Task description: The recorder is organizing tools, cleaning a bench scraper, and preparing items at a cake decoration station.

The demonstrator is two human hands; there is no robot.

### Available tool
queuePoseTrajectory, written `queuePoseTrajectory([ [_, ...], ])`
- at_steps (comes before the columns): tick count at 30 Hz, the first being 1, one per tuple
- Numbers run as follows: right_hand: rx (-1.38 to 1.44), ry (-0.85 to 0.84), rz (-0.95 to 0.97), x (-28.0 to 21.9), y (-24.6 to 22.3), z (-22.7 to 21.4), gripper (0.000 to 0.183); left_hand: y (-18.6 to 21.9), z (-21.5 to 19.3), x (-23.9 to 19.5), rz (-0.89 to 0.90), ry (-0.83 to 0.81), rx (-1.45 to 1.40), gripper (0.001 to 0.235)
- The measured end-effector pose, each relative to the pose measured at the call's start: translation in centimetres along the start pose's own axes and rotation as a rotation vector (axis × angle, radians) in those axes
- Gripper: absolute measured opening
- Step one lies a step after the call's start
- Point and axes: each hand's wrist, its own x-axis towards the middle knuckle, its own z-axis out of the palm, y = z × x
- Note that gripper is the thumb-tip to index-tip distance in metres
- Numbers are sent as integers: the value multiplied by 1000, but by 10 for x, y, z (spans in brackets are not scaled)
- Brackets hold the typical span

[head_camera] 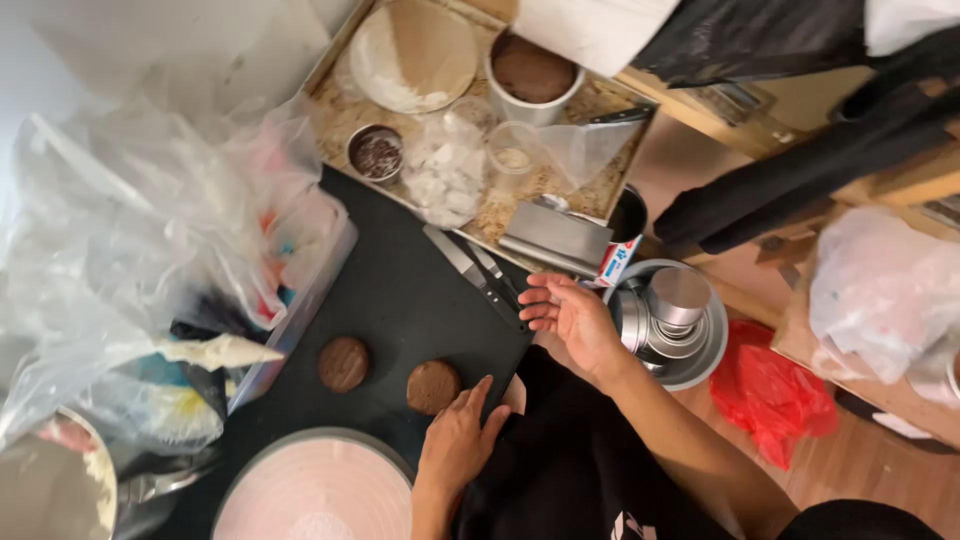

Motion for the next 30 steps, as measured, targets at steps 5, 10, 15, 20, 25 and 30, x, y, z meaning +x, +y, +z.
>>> queuePoseTrajectory([
  [5,42,73,-8,-25,12,-14,36,28,-61,25,141,16,15,55],
  [10,95,124,-7,-34,19,-50,38,127,-167,66,500,105,85,73],
  [15,133,118,-91,-33,-18,-75,42,207,-221,152,1010,339,215,52],
  [20,111,167,-193,-33,-64,-97,44,255,-246,313,708,516,633,79],
  [25,152,201,-270,-28,-83,-134,43,266,-270,431,878,412,840,89],
  [30,168,259,-257,-21,-84,-164,50,274,-285,469,913,48,706,48],
])
